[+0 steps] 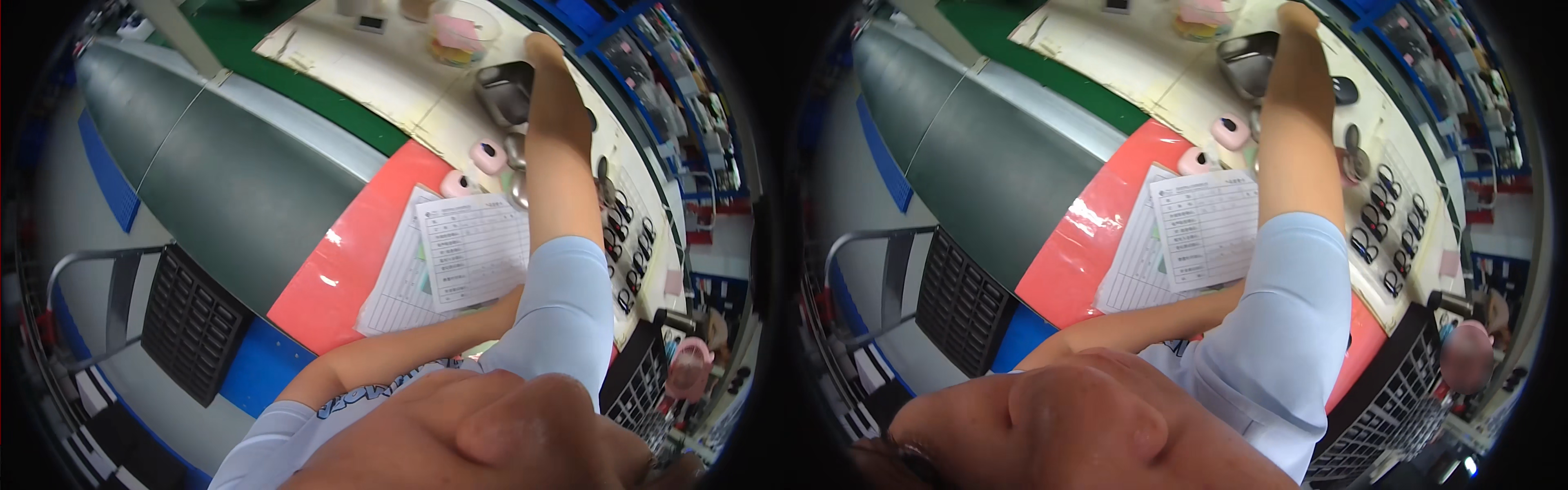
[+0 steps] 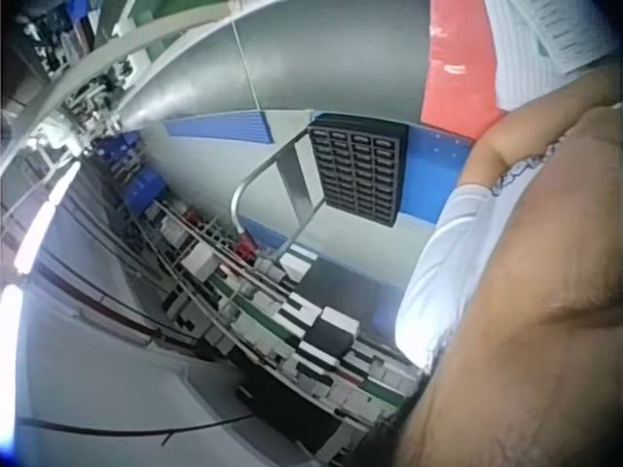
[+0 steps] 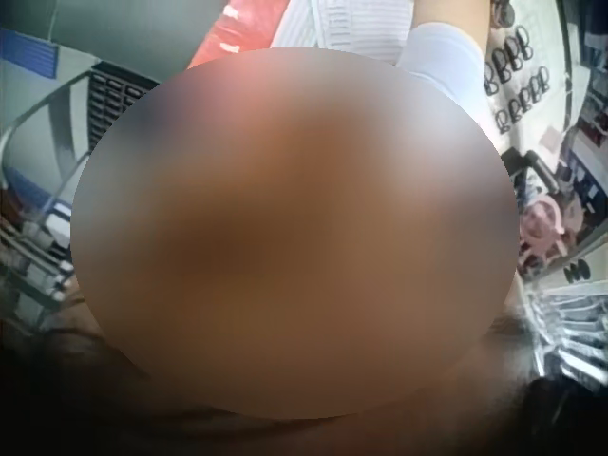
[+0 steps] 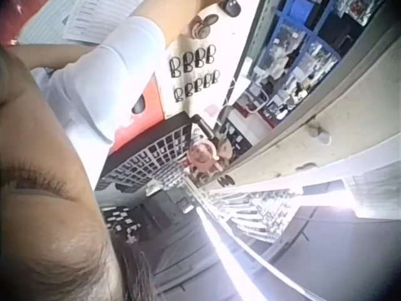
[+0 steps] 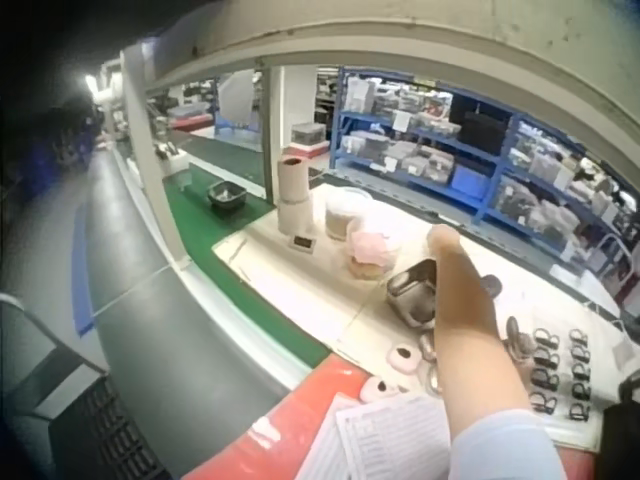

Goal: Assembling and inspecting small electronic components at an industrial workbench.

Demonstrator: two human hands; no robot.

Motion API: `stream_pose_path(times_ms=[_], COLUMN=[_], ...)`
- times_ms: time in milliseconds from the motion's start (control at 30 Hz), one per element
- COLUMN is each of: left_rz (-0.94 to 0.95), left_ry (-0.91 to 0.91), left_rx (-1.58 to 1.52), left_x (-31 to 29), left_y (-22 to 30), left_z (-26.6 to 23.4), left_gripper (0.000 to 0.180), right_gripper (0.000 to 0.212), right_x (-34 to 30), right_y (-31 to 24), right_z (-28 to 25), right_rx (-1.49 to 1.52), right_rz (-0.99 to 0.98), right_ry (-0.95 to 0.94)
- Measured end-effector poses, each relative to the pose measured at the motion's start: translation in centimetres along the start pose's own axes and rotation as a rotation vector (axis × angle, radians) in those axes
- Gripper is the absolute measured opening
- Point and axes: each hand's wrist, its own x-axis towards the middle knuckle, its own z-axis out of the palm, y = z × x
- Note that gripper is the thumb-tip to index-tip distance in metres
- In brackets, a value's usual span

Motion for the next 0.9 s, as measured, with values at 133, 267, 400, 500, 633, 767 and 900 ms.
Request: stream_pose_path(times_ms=[133,267,400,500,633,767,900], left_rz=[-0.017,-0.084,-0.12,-0.176,-0.188,-0.226,-0.217], left_ry=[0.04,-0.053,-0.09,-0.11,-0.196,-0.271,-0.293], left_rx=[0.258,0.333,0.045,-0.018,0.153,0.264,0.237], left_x=[0.6,0.9,0.4,1.3,0.9,0.0,-0.9], left_y=[1.5,3.7,2.7,3.6,4.3,4.4,4.4], left_z=[1.1,1.4,-1.7,0.4,1.6,4.1,4.3], left_gripper=[0.031,0.026,0.009,0.009,0.011,0.007,0.006], right_gripper=[0.038,0.029,0.025,0.024,0.027,0.038,0.033], right_x=[-1.5,-3.1,-16.2,-29.1,-48.5,-61.5,-69.7], right_y=[3.8,3.1,-5.0,-1.4,6.9,16.1,22.4], right_z=[-3.5,-10.1,-21.1,-21.8,-20.7,-16.7,-12.4], right_rx=[0.114,0.085,0.112,0.116,0.335,0.119,0.472], right_rz=[0.173,-0.035,-0.601,-0.399,-0.623,-0.393,-0.186], right_ry=[0.125,0.269,0.075,0.409,0.367,0.398,0.458])
